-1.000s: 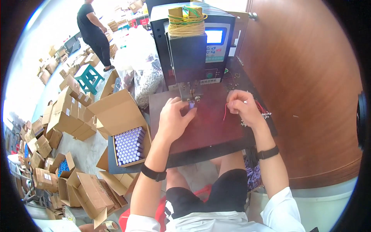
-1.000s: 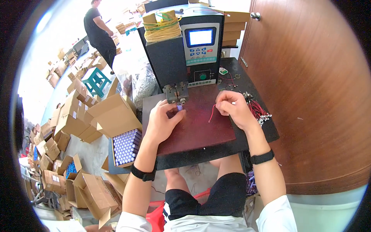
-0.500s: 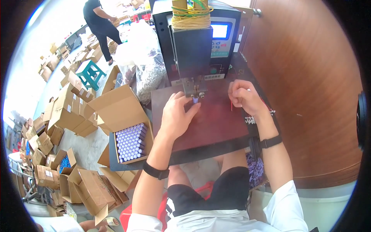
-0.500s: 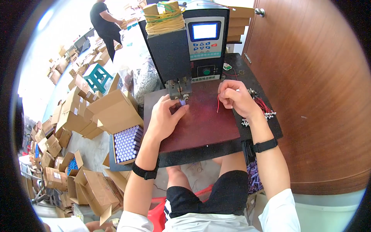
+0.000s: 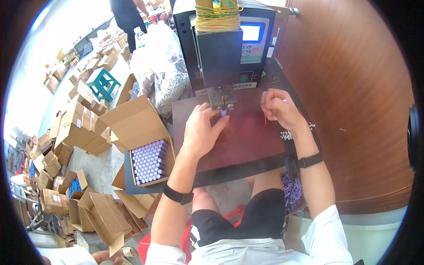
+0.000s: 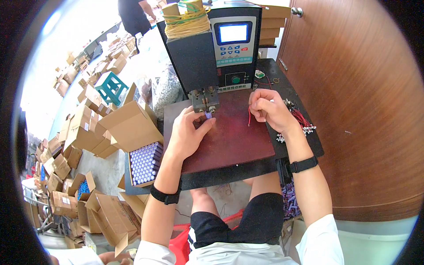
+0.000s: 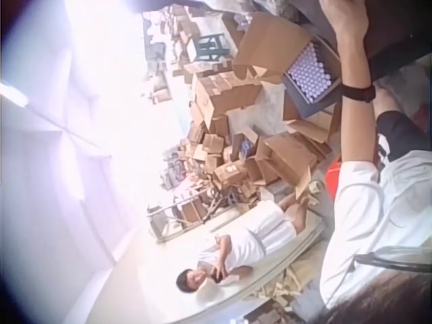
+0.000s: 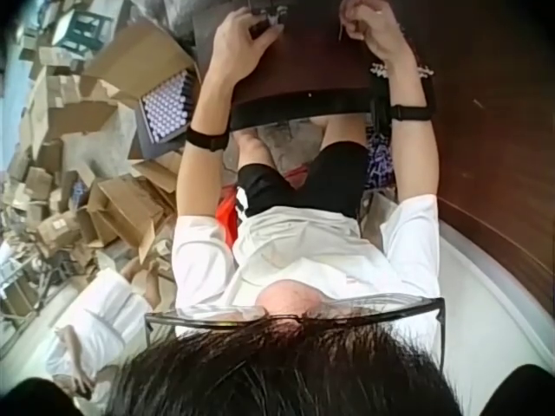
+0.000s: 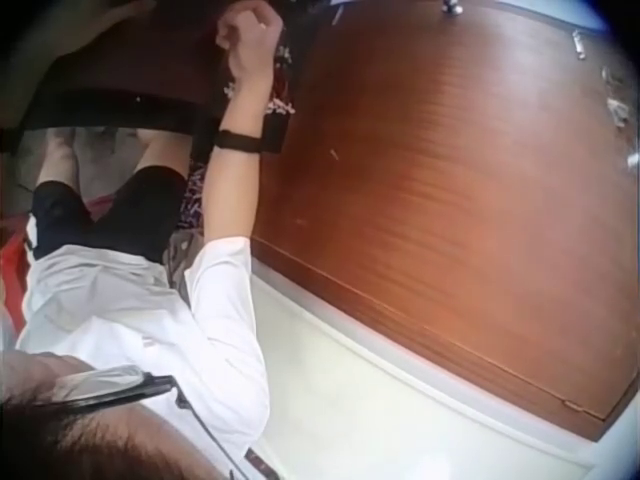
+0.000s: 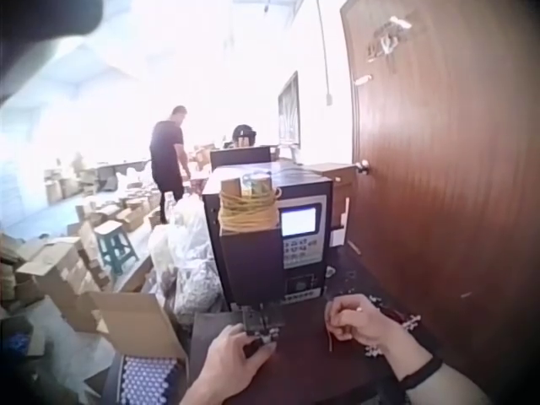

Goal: The person gathers a bundle of wires, secures them with a rubber band, and places them on the table. They then pick up a battery and a wire, position them under a spot welder to join them together, and place the battery back into a box.

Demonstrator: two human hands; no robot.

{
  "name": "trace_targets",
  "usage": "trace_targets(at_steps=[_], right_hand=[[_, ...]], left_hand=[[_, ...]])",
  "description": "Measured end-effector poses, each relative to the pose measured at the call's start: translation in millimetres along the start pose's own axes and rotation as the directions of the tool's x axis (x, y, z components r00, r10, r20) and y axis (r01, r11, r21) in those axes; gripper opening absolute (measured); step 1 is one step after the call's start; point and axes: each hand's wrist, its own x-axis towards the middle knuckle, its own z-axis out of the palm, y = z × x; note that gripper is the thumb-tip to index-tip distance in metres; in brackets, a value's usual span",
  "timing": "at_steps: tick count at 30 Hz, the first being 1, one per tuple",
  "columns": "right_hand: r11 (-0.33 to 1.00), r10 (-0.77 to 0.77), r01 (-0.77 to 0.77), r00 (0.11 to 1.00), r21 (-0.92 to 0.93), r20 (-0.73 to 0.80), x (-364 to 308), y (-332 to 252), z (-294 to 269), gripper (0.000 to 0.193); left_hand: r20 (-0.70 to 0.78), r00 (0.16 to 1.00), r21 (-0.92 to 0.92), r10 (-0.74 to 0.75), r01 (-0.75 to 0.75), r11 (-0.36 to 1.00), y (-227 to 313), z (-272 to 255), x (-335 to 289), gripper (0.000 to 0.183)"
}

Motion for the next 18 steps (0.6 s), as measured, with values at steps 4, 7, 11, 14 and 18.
trace_targets(at_steps=[4,7,11,14,18], right_hand=[[1.000,-0.004,0.004,1.000,0.000,-0.011,-2.2,-0.7,-2.0,0.012],[1.000,-0.012,0.013,1.000,0.027,-0.028,-4.1,-1.3,2.3,0.011],[1.000,0.006,-0.003,0.996,0.029,-0.089,-14.4,-2.6,17.5,0.009],[0.999,0.005,-0.012,0.983,-0.035,-0.183,-20.3,-0.1,31.2,0.008],[0.987,-0.039,-0.023,0.929,-0.162,-0.367,-18.8,2.8,67.4,0.010]], left_hand=[[0.001,1.000,0.000,0.015,-0.015,1.000,4.3,-1.6,1.4,0.027],[0.033,0.994,-0.035,-0.105,0.106,0.994,5.9,-4.5,0.6,0.027],[-0.016,0.982,-0.231,-0.188,0.180,0.956,2.7,-0.3,-0.3,0.026],[-0.023,0.978,-0.241,-0.206,0.195,0.951,6.6,-3.1,-2.2,0.027],[0.003,0.957,-0.254,-0.292,0.283,0.925,2.5,-4.8,-1.2,0.026]])
